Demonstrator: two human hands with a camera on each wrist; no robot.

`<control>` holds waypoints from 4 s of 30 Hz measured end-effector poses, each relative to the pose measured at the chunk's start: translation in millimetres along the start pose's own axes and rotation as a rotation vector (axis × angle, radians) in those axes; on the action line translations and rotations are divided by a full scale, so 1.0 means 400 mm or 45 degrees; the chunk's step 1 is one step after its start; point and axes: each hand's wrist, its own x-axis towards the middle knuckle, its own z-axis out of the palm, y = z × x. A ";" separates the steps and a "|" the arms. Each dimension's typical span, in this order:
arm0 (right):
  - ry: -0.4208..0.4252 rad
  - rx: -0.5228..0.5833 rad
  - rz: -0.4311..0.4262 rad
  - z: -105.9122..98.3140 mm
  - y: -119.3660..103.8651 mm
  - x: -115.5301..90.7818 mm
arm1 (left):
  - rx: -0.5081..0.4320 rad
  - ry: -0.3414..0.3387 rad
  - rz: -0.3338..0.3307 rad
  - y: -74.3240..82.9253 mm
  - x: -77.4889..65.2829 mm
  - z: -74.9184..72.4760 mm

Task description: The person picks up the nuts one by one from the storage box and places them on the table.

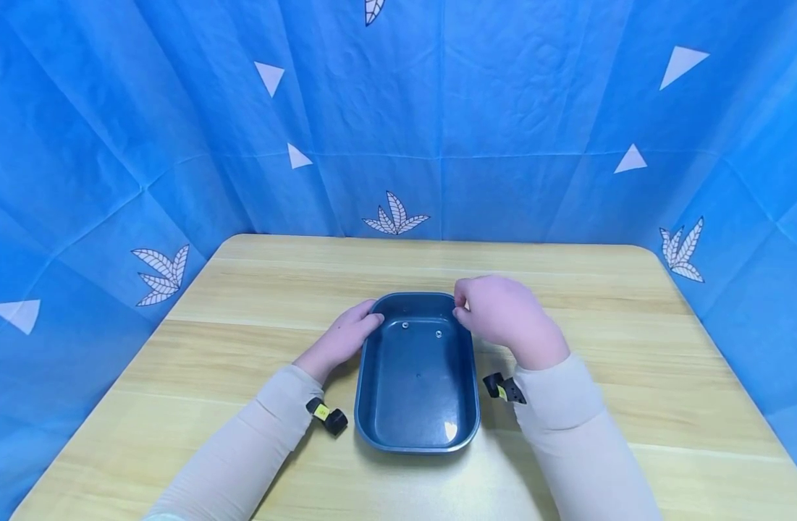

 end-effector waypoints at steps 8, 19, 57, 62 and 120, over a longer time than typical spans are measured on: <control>0.079 -0.057 -0.091 0.004 -0.087 -0.015 | -0.005 -0.008 0.004 0.000 -0.001 -0.001; 0.061 -0.098 -0.125 0.028 -0.154 -0.013 | -0.026 -0.008 -0.007 0.007 -0.003 -0.002; -0.320 -0.174 -0.233 0.184 -0.160 0.071 | -0.014 -0.018 0.011 0.010 -0.010 -0.006; -0.325 -0.190 -0.252 0.191 -0.158 0.074 | -0.021 -0.022 0.010 0.015 -0.007 -0.007; -0.331 -0.225 -0.113 0.201 -0.136 0.070 | -0.015 -0.041 0.001 0.008 -0.004 -0.006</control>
